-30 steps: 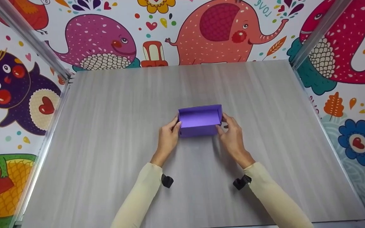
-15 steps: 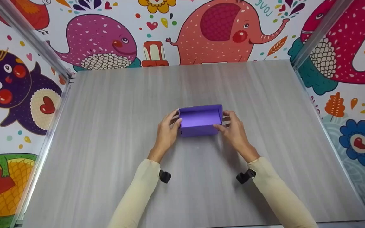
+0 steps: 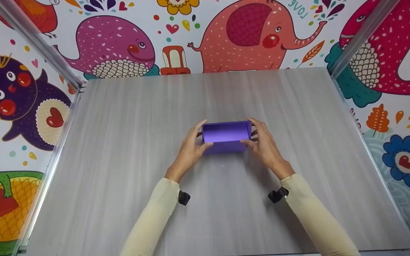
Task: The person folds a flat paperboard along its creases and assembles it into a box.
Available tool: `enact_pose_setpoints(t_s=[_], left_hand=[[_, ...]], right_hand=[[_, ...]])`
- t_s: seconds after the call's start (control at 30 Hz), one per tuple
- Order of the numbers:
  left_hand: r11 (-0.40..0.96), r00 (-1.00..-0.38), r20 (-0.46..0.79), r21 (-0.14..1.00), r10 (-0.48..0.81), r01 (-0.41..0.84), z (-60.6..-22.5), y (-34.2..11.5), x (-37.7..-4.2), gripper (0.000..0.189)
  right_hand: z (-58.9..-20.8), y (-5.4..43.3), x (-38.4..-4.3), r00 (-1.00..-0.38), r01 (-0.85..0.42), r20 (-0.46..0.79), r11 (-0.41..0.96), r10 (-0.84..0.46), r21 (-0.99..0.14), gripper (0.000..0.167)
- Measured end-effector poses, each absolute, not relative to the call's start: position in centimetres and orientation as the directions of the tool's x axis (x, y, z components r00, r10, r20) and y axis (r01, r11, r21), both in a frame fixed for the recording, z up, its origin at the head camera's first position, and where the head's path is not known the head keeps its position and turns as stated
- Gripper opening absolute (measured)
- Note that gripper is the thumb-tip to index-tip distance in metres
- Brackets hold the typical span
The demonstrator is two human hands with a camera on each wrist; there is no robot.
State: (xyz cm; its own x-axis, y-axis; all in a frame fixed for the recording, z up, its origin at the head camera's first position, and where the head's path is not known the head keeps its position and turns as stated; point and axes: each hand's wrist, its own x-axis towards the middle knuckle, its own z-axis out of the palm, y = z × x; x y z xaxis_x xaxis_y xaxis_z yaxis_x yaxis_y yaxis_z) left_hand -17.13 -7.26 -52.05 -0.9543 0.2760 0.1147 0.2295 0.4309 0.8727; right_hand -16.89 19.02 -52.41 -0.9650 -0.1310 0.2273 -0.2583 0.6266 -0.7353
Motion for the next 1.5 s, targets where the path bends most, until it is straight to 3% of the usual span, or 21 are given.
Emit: enact_pose_setpoints(t_s=[0.13,0.5,0.67,0.87,1.0,1.13,1.37,1.5], left_hand=[[0.441,-0.956,0.122,0.867,0.266,0.233,-52.5,-7.0,-16.8,0.074],[0.468,-0.933,0.306,0.807,0.187,0.359,-53.7,-6.6,-16.7,0.046],[0.475,-0.922,0.351,0.791,0.163,0.385,-54.1,-6.5,-16.7,0.049],[0.445,-0.899,0.404,0.783,0.167,0.435,-55.1,-6.7,-16.6,0.033],[0.448,-0.894,0.412,0.776,0.174,0.445,-55.1,-6.8,-16.5,0.026],[0.432,-0.924,0.355,0.818,0.138,0.379,-54.4,-6.4,-16.5,0.021],[0.383,-0.975,0.216,0.905,-0.043,0.184,-53.4,-4.8,-16.7,0.023],[0.3,-0.994,0.045,0.954,-0.097,0.014,-53.2,-4.6,-16.7,0.043]], right_hand=[[-52.9,19.0,-16.7,-0.958,-0.279,0.26,0.627,-0.124,-0.728,0.063],[-53.8,19.1,-16.4,-0.91,-0.383,0.394,0.619,-0.127,-0.686,0.046],[-54.0,19.0,-16.3,-0.884,-0.428,0.45,0.614,-0.129,-0.663,0.037],[-54.4,18.9,-16.1,-0.827,-0.482,0.54,0.691,-0.155,-0.54,0.025],[-54.5,18.7,-16.0,-0.801,-0.498,0.571,0.728,-0.179,-0.471,0.025],[-54.1,18.8,-15.7,-0.871,-0.421,0.478,0.669,-0.111,-0.612,0.027],[-52.8,18.6,-16.3,-0.979,-0.116,0.183,0.506,0.085,-0.855,0.024],[-52.3,18.6,-16.7,-0.989,0.04,0.024,0.424,0.143,-0.905,0.029]])
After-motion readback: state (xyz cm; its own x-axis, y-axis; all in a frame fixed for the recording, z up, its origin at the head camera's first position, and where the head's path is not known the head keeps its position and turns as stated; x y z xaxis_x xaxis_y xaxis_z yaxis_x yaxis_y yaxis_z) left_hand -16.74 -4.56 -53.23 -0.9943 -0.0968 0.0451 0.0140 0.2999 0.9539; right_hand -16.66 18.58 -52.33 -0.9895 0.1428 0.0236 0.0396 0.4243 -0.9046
